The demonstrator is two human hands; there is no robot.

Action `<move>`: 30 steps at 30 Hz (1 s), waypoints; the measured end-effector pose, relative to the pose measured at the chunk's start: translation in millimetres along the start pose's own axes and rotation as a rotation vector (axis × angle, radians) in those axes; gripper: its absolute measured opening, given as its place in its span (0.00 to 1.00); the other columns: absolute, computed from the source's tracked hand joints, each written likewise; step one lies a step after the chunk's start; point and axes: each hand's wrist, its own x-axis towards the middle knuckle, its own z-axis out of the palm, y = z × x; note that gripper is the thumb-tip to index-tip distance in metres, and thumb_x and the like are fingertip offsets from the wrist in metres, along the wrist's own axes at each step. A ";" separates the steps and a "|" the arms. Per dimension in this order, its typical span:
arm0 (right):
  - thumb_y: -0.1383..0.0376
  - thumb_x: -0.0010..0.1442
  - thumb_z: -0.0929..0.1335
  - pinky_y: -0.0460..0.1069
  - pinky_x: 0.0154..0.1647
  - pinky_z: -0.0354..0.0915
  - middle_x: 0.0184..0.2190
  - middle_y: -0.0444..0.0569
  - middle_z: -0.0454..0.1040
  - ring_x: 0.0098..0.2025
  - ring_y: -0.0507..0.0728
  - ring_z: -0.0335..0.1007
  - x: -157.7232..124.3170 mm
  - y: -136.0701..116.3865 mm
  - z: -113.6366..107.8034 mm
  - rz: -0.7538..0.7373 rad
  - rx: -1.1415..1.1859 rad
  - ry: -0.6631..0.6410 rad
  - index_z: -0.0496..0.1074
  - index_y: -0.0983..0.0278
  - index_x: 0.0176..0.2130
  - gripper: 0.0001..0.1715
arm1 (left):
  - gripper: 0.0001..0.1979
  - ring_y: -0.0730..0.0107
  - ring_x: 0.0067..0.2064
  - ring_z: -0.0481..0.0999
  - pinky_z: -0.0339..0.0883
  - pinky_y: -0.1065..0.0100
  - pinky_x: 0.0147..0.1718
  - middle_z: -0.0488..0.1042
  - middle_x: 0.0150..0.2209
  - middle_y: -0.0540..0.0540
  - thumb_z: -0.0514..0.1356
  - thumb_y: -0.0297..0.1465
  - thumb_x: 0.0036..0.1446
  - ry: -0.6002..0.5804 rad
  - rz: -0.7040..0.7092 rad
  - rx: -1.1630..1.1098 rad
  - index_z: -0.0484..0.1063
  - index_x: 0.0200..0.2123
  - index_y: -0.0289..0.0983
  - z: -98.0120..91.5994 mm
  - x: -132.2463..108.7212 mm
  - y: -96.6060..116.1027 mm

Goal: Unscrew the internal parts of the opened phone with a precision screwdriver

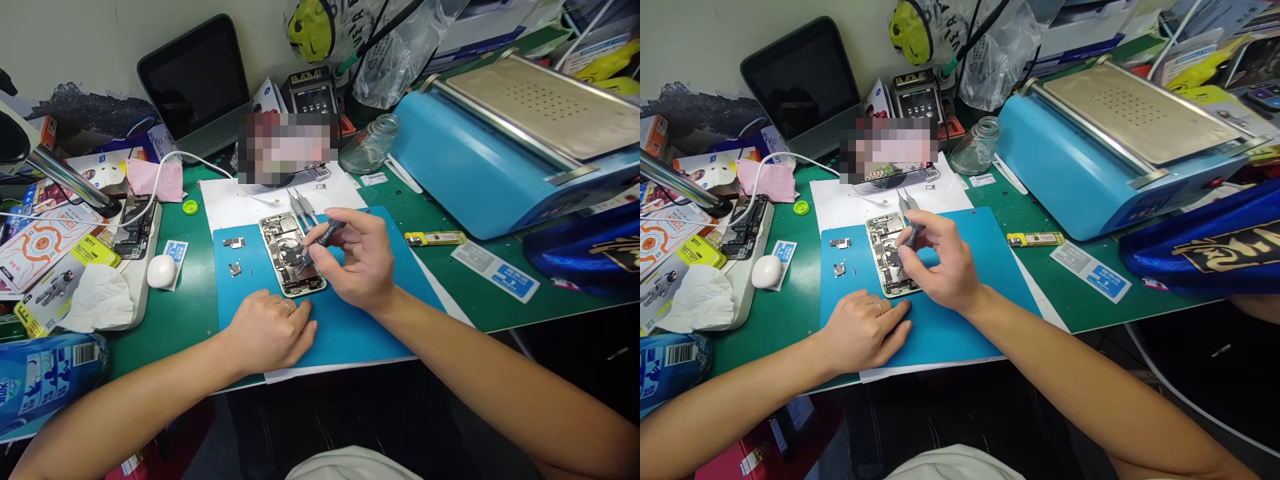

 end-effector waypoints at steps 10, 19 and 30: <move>0.72 0.64 0.68 0.49 0.30 0.77 0.37 0.46 0.76 0.32 0.54 0.75 -2.0 0.1 -0.2 0.023 0.006 -0.003 0.64 0.56 0.59 0.27 | 0.15 0.64 0.26 0.77 0.63 0.62 0.26 0.77 0.26 0.48 0.49 0.35 0.71 -0.039 -0.014 -0.003 0.73 0.43 0.34 -0.7 1.4 -0.2; 0.71 0.64 0.68 0.48 0.30 0.76 0.37 0.46 0.76 0.33 0.54 0.76 -2.7 0.6 0.3 0.025 -0.028 0.002 0.63 0.56 0.59 0.26 | 0.16 0.64 0.27 0.78 0.65 0.62 0.27 0.77 0.26 0.47 0.49 0.35 0.71 -0.059 -0.018 -0.003 0.74 0.44 0.34 -0.8 1.3 -0.4; 0.72 0.64 0.68 0.49 0.31 0.76 0.37 0.45 0.76 0.33 0.53 0.76 -3.3 1.1 -1.1 0.027 -0.016 -0.027 0.63 0.55 0.61 0.28 | 0.16 0.63 0.27 0.79 0.65 0.61 0.26 0.78 0.27 0.48 0.49 0.35 0.71 -0.030 -0.009 0.002 0.74 0.46 0.32 -1.0 1.0 -0.3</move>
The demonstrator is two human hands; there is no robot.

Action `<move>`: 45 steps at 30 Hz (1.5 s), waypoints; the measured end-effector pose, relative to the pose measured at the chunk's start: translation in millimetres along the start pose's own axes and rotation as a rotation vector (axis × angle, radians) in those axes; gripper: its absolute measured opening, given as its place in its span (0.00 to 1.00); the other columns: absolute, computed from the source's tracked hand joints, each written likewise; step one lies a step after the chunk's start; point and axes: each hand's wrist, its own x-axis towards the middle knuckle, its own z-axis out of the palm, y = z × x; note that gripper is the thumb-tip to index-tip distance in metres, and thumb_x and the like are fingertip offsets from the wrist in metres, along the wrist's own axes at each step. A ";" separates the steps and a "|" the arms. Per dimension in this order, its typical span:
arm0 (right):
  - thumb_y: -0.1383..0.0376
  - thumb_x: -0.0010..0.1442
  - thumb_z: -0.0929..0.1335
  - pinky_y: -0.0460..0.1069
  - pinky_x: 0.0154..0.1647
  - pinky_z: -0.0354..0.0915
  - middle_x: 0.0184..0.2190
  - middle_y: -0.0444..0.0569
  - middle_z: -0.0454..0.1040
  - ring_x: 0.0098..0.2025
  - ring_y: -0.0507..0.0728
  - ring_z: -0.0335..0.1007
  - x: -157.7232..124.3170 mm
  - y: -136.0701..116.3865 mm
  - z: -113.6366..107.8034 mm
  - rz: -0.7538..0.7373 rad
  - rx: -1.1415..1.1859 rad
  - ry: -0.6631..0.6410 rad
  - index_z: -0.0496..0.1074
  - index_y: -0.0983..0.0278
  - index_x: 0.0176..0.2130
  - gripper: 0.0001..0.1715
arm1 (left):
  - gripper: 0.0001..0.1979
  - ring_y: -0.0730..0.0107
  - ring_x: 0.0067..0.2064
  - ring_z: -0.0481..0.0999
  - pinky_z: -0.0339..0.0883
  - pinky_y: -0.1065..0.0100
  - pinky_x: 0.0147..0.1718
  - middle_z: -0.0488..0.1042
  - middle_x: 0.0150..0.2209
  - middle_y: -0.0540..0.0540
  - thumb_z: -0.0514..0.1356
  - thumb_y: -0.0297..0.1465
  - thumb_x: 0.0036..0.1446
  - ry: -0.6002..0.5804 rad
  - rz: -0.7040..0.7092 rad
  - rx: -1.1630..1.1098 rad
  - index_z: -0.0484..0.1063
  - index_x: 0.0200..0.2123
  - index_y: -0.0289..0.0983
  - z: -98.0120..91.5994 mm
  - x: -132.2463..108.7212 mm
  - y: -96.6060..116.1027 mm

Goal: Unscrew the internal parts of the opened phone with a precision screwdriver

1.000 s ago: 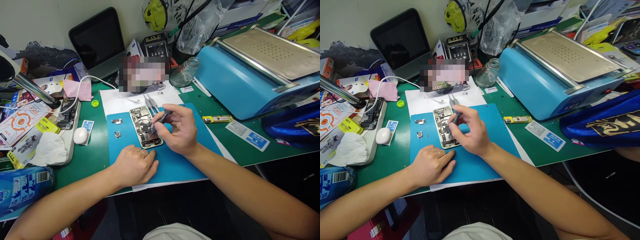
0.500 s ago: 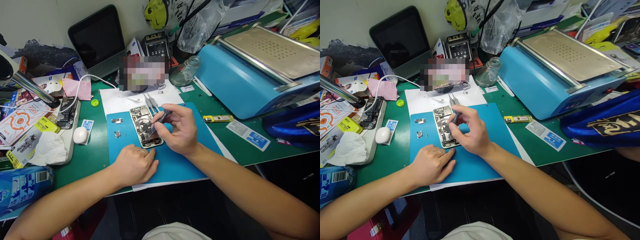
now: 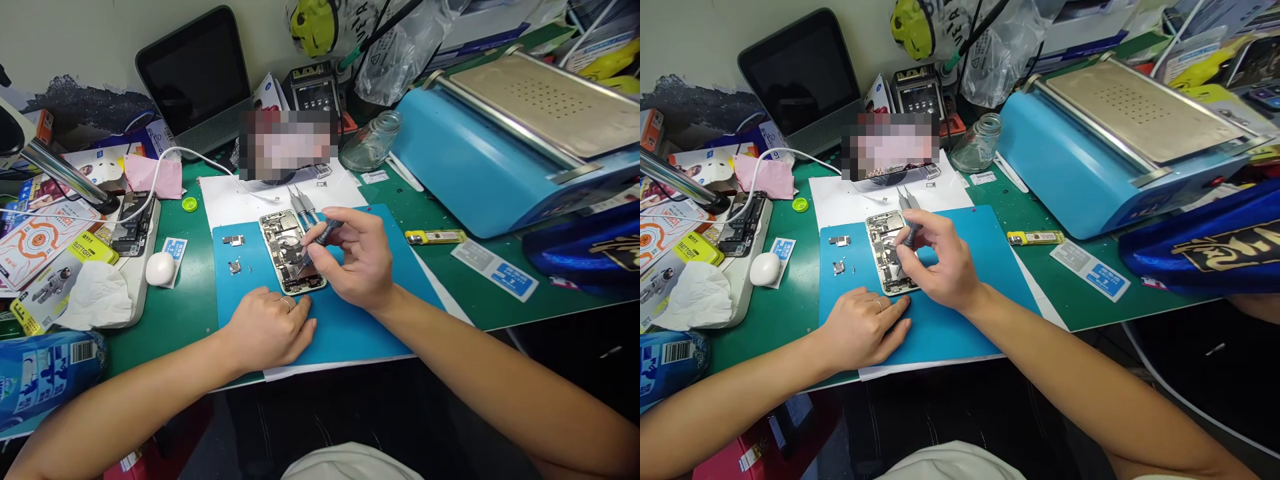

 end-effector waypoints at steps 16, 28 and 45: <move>0.73 0.65 0.68 0.49 0.34 0.77 0.39 0.45 0.76 0.33 0.52 0.75 -0.4 -2.0 -1.7 0.024 -0.003 -0.033 0.61 0.56 0.61 0.29 | 0.20 0.64 0.27 0.79 0.65 0.62 0.26 0.78 0.28 0.47 0.49 0.35 0.72 0.043 0.011 0.028 0.71 0.55 0.27 0.6 -0.5 0.1; 0.72 0.64 0.67 0.48 0.31 0.76 0.37 0.46 0.76 0.34 0.53 0.76 1.2 -0.6 0.1 -0.001 -0.012 -0.007 0.63 0.56 0.60 0.28 | 0.21 0.62 0.28 0.80 0.68 0.60 0.27 0.79 0.29 0.46 0.50 0.35 0.71 -0.017 -0.008 0.041 0.70 0.57 0.26 0.1 -0.3 0.9; 0.73 0.64 0.67 0.49 0.31 0.76 0.38 0.46 0.76 0.34 0.53 0.75 0.2 -1.6 -0.1 0.014 0.003 -0.007 0.63 0.55 0.60 0.28 | 0.24 0.60 0.32 0.81 0.71 0.59 0.31 0.80 0.32 0.44 0.47 0.37 0.73 -0.119 0.001 0.029 0.66 0.60 0.24 -0.6 1.6 -0.5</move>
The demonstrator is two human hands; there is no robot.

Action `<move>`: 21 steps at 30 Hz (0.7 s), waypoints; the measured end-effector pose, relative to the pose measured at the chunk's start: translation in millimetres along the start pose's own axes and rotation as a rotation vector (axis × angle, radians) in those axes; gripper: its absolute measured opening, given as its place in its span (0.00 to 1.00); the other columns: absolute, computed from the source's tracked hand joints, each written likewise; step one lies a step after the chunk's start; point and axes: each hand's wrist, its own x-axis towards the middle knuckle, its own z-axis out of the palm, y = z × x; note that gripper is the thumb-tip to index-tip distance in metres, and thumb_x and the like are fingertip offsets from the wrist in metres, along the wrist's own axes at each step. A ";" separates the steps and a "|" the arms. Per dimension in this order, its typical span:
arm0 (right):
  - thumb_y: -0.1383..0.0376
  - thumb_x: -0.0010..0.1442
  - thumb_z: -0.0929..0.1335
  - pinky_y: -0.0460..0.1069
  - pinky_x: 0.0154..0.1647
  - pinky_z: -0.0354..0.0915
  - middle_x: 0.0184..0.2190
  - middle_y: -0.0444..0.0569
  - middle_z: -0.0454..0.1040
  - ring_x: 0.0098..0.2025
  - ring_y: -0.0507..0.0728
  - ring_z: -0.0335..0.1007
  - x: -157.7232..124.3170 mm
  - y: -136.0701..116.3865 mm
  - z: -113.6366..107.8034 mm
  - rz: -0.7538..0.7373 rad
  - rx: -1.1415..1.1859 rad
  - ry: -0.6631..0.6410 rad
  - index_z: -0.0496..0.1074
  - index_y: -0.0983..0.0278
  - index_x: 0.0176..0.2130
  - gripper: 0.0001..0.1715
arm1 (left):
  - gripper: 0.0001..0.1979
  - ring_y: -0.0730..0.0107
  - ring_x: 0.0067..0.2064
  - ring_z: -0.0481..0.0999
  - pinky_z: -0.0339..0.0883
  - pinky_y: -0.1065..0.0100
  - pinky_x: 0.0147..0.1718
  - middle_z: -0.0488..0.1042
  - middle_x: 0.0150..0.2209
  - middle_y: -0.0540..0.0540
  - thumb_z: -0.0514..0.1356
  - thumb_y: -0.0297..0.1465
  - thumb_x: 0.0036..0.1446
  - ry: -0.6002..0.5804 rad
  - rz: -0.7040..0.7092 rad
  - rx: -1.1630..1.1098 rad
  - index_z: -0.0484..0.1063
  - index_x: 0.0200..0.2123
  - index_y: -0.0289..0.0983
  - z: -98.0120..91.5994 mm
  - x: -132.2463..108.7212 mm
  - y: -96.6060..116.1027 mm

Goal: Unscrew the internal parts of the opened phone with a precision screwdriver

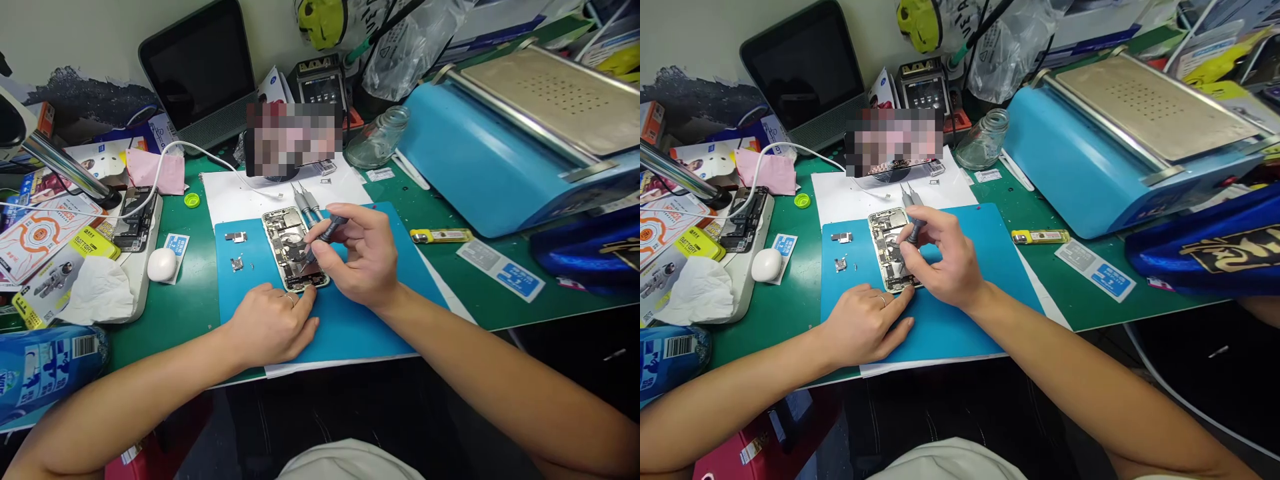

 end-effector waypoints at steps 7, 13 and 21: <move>0.72 0.65 0.68 0.49 0.32 0.77 0.39 0.45 0.76 0.32 0.52 0.74 0.5 -0.3 -2.0 0.008 -0.016 -0.027 0.62 0.55 0.60 0.27 | 0.23 0.59 0.31 0.81 0.72 0.58 0.31 0.80 0.32 0.45 0.47 0.37 0.73 -0.014 0.002 -0.032 0.66 0.60 0.25 -1.9 0.8 -0.6; 0.73 0.64 0.68 0.48 0.31 0.76 0.38 0.45 0.76 0.32 0.52 0.74 0.7 0.5 -1.4 -0.004 0.009 -0.014 0.63 0.55 0.60 0.28 | 0.23 0.59 0.30 0.81 0.72 0.59 0.31 0.79 0.30 0.45 0.46 0.37 0.73 -0.032 -0.011 -0.055 0.66 0.60 0.26 -3.2 0.9 -2.0; 0.71 0.65 0.67 0.48 0.30 0.77 0.37 0.46 0.76 0.32 0.53 0.75 1.0 -0.1 -0.7 -0.001 -0.033 -0.006 0.62 0.56 0.59 0.25 | 0.22 0.60 0.31 0.81 0.73 0.60 0.32 0.79 0.29 0.44 0.46 0.36 0.73 -0.053 -0.024 -0.060 0.66 0.59 0.27 -3.5 1.5 -2.2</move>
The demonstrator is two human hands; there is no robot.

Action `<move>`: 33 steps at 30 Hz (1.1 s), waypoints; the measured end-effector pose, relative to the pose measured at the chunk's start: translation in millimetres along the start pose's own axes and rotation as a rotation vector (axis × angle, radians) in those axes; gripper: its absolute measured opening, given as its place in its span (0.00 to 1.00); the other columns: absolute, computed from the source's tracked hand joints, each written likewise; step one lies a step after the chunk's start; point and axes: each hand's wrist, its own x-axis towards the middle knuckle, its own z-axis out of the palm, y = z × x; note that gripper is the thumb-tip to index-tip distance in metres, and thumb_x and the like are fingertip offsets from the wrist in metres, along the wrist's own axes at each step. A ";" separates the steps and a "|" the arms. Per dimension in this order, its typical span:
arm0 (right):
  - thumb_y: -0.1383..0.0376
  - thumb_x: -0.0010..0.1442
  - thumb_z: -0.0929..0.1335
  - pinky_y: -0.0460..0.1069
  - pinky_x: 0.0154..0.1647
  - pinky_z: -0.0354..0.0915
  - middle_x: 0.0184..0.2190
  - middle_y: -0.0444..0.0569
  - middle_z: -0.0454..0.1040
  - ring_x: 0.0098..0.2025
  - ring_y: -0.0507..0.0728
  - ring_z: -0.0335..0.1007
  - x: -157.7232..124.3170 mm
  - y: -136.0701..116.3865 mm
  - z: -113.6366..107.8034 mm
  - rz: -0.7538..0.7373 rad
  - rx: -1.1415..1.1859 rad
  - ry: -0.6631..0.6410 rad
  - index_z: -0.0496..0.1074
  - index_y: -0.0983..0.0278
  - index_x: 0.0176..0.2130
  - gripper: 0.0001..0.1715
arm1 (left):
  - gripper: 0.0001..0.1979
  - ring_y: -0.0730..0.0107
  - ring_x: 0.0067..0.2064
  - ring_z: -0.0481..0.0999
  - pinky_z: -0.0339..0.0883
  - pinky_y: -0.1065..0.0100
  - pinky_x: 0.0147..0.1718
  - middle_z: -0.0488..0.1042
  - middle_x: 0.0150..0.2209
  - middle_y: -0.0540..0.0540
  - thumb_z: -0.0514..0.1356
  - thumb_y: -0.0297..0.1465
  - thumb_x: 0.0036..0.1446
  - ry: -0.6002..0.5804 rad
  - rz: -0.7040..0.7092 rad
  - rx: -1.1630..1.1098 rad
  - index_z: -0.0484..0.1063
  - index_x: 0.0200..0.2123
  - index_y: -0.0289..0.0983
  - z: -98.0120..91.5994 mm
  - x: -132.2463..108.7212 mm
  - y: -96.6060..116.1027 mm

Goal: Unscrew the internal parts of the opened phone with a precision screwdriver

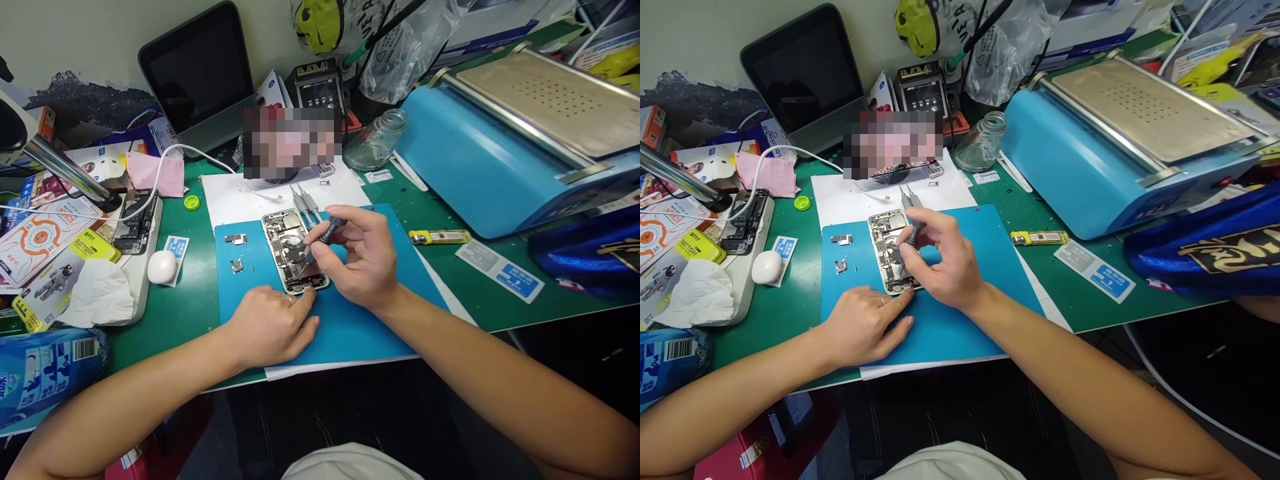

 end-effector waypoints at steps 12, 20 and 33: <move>0.72 0.64 0.68 0.48 0.31 0.76 0.37 0.46 0.76 0.34 0.53 0.76 -0.6 1.3 0.4 -0.006 0.011 0.006 0.63 0.56 0.60 0.27 | 0.22 0.60 0.30 0.81 0.72 0.60 0.31 0.79 0.29 0.45 0.47 0.36 0.73 0.011 0.006 0.005 0.66 0.59 0.26 -0.1 -0.4 -0.1; 0.71 0.65 0.68 0.48 0.31 0.77 0.37 0.45 0.76 0.31 0.52 0.74 0.3 0.1 -0.5 0.004 0.022 -0.017 0.62 0.56 0.60 0.26 | 0.22 0.60 0.31 0.81 0.72 0.59 0.31 0.80 0.31 0.44 0.47 0.35 0.73 0.015 0.005 0.000 0.66 0.59 0.26 0.3 -0.6 -0.2; 0.70 0.65 0.68 0.50 0.34 0.78 0.38 0.45 0.77 0.32 0.52 0.75 -0.8 -0.5 -0.7 0.034 0.022 -0.027 0.61 0.55 0.60 0.26 | 0.22 0.60 0.32 0.81 0.72 0.58 0.31 0.80 0.33 0.44 0.48 0.35 0.72 -0.002 -0.004 -0.027 0.65 0.60 0.26 -0.1 -0.4 0.1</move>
